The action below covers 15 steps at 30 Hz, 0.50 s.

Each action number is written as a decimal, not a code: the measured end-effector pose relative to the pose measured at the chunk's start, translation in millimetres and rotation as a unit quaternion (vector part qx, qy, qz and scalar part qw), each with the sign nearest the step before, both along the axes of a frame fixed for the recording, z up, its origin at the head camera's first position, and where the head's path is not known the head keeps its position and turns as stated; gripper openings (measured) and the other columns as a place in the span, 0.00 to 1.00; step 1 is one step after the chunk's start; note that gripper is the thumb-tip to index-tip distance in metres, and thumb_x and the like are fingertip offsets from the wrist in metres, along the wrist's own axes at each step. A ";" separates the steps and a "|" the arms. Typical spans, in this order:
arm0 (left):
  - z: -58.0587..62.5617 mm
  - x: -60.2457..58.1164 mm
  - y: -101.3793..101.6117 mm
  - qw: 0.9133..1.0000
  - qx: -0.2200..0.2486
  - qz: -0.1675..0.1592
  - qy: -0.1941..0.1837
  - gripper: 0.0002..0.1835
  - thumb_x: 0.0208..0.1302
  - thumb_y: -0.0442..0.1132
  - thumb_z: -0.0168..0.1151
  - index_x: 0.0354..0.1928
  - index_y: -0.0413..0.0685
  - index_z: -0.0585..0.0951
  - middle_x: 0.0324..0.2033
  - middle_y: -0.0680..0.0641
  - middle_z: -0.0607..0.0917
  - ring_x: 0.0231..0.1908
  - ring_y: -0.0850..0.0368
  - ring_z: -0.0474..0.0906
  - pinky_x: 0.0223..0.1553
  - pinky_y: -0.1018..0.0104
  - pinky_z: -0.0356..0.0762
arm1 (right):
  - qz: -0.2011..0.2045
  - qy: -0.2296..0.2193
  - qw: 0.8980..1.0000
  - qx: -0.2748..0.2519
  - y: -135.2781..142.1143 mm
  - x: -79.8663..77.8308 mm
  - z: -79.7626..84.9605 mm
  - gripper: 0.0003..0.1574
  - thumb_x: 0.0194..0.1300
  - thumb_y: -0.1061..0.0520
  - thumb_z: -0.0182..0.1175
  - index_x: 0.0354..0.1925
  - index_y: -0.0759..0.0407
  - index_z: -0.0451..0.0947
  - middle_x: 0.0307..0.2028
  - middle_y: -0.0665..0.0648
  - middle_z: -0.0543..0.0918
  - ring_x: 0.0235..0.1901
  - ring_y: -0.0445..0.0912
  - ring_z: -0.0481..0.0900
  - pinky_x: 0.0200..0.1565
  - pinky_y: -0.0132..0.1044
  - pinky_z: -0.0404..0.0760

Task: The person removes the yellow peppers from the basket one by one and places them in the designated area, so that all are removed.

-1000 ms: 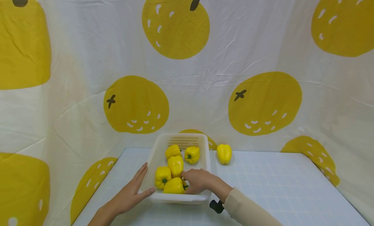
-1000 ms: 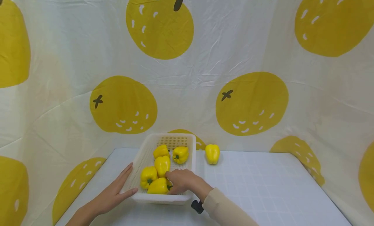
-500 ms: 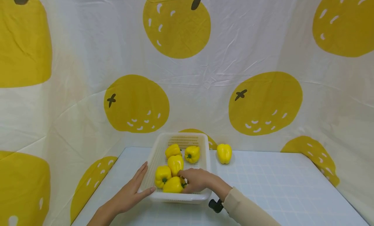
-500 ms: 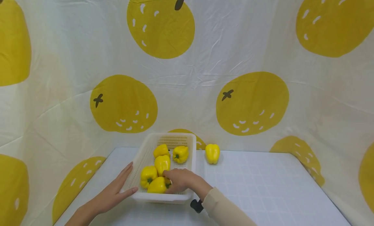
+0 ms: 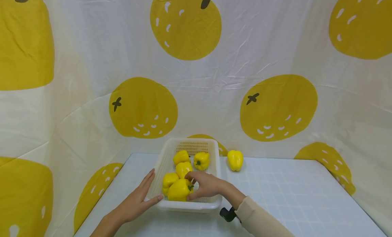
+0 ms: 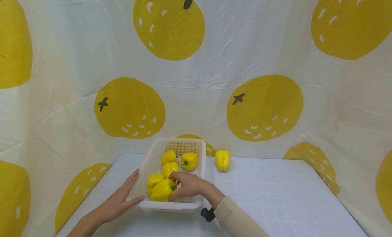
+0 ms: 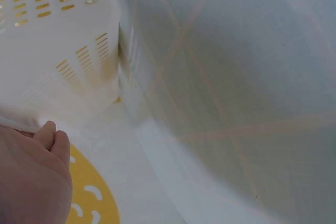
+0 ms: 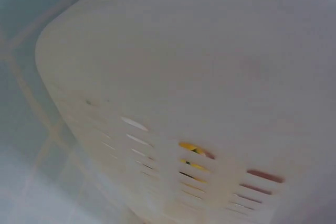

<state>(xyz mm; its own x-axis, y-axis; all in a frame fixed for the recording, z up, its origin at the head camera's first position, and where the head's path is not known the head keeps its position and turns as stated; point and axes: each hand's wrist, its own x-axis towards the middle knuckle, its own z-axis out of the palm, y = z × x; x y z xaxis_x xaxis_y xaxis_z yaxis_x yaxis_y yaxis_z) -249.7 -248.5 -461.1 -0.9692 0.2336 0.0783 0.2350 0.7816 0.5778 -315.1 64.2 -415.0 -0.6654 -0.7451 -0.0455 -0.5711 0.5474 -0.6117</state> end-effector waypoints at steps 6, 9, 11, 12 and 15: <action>0.0 -0.4 -0.2 1.000 0.002 -0.001 0.003 0.55 0.67 0.69 0.59 0.83 0.50 0.47 0.82 0.48 0.43 0.79 0.41 0.49 0.72 0.32 0.55 | -0.003 -0.021 0.999 -0.027 2.7 -2.6 1.4 0.41 0.59 0.40 0.73 0.66 0.50 0.73 0.56 0.44 0.77 0.54 0.39 0.74 0.56 0.38 0.78; -0.4 -0.8 -0.7 1.000 0.004 -0.004 0.002 0.55 0.67 0.69 0.59 0.83 0.50 0.47 0.82 0.48 0.43 0.79 0.41 0.48 0.72 0.32 0.54 | -0.015 -0.038 0.997 -0.062 5.3 -5.9 0.0 0.42 0.59 0.41 0.73 0.67 0.52 0.72 0.58 0.47 0.75 0.56 0.42 0.73 0.55 0.36 0.80; -0.6 -1.0 -0.9 1.000 0.006 -0.003 -0.001 0.55 0.67 0.69 0.59 0.83 0.51 0.47 0.82 0.50 0.43 0.79 0.42 0.48 0.72 0.32 0.54 | -0.025 -0.054 0.994 -0.088 7.7 -7.9 -0.3 0.42 0.59 0.42 0.73 0.67 0.53 0.71 0.61 0.49 0.73 0.60 0.44 0.73 0.56 0.36 0.81; -1.1 -1.4 -1.3 1.000 0.006 -0.003 -0.001 0.55 0.67 0.69 0.59 0.83 0.51 0.46 0.82 0.50 0.43 0.79 0.42 0.48 0.72 0.32 0.53 | -0.030 -0.062 0.992 -0.102 9.0 -8.8 -0.2 0.43 0.59 0.43 0.73 0.68 0.54 0.71 0.63 0.51 0.72 0.62 0.46 0.72 0.57 0.38 0.81; -1.6 -1.9 -2.1 1.000 0.009 -0.004 -0.006 0.55 0.67 0.69 0.59 0.83 0.51 0.46 0.82 0.51 0.42 0.79 0.42 0.47 0.72 0.32 0.52 | -0.041 -0.082 0.987 -0.135 13.1 -11.4 0.7 0.43 0.60 0.45 0.73 0.69 0.54 0.70 0.66 0.53 0.73 0.65 0.51 0.72 0.60 0.42 0.80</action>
<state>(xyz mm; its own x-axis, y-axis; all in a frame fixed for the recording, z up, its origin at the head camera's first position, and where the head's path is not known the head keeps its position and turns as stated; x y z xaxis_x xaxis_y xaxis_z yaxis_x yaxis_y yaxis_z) -251.6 -250.6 -462.7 -0.9683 0.2393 0.0717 0.2341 0.7694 0.5944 -326.5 77.3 -414.2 -0.7241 -0.6888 0.0353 -0.4134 0.3924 -0.8217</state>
